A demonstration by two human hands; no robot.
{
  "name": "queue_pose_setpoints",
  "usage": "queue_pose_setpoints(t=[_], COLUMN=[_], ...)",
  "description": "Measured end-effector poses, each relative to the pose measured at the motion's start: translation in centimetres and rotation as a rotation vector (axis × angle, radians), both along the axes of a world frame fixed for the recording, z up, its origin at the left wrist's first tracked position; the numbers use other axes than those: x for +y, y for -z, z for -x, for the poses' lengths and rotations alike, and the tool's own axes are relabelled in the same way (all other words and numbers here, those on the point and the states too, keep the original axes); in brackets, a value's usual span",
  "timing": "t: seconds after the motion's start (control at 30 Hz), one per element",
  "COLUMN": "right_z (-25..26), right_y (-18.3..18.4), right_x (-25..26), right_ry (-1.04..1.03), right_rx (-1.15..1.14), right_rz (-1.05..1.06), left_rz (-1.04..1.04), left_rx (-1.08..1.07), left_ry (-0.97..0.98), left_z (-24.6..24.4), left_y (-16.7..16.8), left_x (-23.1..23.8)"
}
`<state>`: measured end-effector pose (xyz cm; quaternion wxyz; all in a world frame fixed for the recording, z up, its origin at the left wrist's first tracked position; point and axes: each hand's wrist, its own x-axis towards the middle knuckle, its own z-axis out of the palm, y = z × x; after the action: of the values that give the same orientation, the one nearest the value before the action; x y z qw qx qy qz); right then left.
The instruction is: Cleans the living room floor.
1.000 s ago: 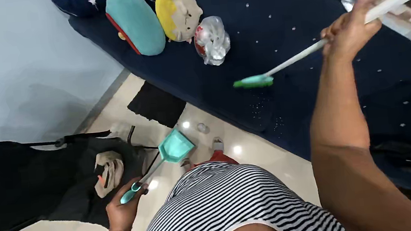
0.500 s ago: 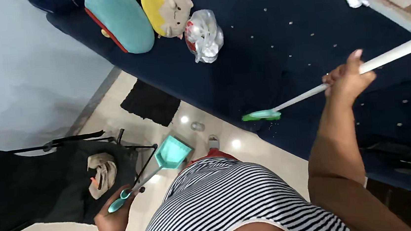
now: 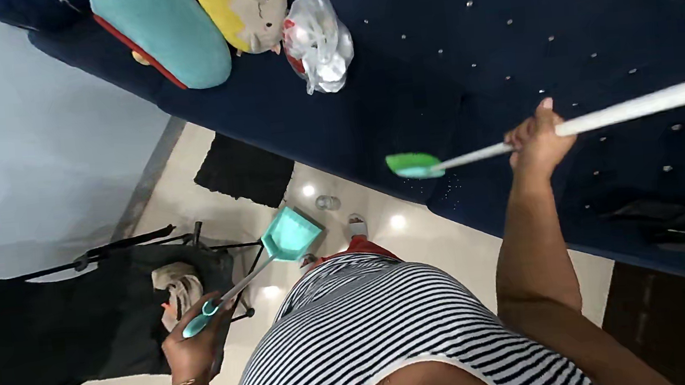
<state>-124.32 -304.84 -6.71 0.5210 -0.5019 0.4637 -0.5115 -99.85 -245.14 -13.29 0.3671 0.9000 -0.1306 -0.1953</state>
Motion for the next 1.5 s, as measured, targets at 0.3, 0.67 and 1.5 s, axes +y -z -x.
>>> queue_pose_setpoints(t=[0.3, 0.67, 1.5], right_z=[-1.3, -0.6, -7.6], right_y=[-8.1, -2.4, -8.6], right_x=[-2.6, 0.2, 3.5], right_ry=[0.003, 0.013, -0.262], right_rx=[-0.093, 0.022, -0.110], right_rz=[0.305, -0.023, 0.204], left_rz=[-0.018, -0.039, 0.001], left_rx=[0.014, 0.031, -0.005], left_ry=[0.089, 0.029, -0.009], left_z=[-0.9, -1.2, 0.2], left_y=[0.5, 0.5, 0.9], left_x=[0.0, 1.0, 2.4])
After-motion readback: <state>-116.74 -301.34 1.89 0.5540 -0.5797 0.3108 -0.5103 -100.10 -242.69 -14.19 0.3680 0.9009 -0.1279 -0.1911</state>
